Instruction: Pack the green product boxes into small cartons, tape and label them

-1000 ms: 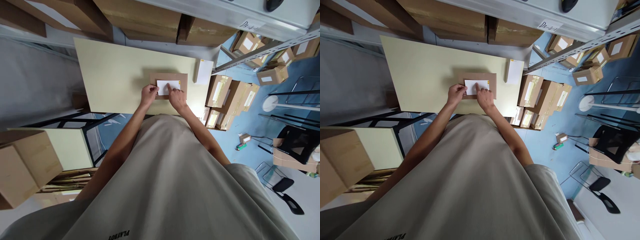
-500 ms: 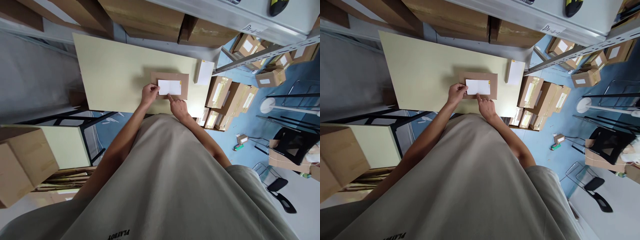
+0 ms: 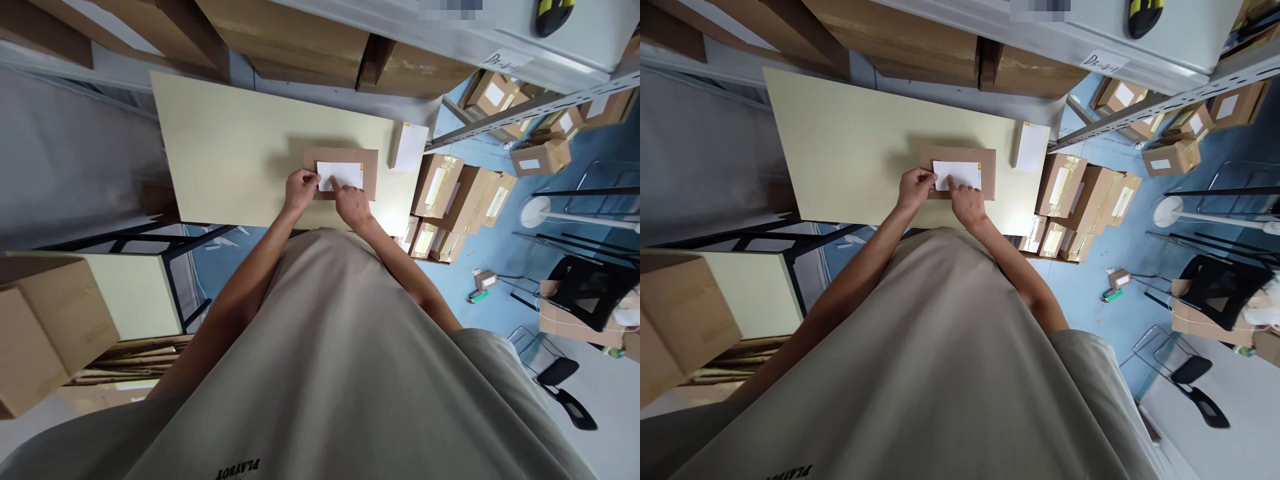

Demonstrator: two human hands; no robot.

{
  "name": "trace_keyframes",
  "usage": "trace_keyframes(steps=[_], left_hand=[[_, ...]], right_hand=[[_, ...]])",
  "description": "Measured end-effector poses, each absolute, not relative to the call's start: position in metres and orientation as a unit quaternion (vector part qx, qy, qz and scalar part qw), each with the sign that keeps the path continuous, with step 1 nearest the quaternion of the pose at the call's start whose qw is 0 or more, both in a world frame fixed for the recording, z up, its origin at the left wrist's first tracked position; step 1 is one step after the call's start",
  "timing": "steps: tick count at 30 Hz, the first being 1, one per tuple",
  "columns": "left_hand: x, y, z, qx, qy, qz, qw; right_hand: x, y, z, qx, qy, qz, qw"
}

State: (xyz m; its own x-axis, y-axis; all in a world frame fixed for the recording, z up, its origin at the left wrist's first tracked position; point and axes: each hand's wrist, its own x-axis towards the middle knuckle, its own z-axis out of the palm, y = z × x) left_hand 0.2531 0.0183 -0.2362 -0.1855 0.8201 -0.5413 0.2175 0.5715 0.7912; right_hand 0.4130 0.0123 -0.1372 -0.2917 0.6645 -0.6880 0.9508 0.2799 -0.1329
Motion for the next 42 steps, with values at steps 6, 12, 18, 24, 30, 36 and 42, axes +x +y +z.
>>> trace_keyframes(steps=[6,12,18,24,30,36,42], left_hand=[[0.253,0.016,-0.234,0.365,0.717,0.290,0.518],[0.254,0.018,-0.237,0.375,0.729,0.285,0.496],[0.255,0.019,-0.240,0.391,0.720,0.294,0.492],[0.254,0.016,-0.239,0.416,0.739,0.229,0.478],[0.253,0.017,-0.237,0.433,0.740,0.221,0.464],[0.255,0.020,-0.237,0.441,0.750,0.200,0.450],[0.256,0.019,-0.237,0.435,0.753,0.203,0.450]], right_hand=[[0.420,-0.016,-0.139,0.521,0.756,-0.288,0.273],[0.405,0.022,-0.142,0.544,0.754,-0.267,0.253],[0.395,0.035,-0.139,0.551,0.752,-0.269,0.242],[0.408,-0.008,-0.140,0.516,0.764,-0.290,0.257],[0.407,-0.004,-0.143,0.513,0.766,-0.285,0.263],[0.389,0.035,-0.141,0.536,0.757,-0.268,0.260],[0.392,0.022,-0.141,0.527,0.759,-0.273,0.267]])
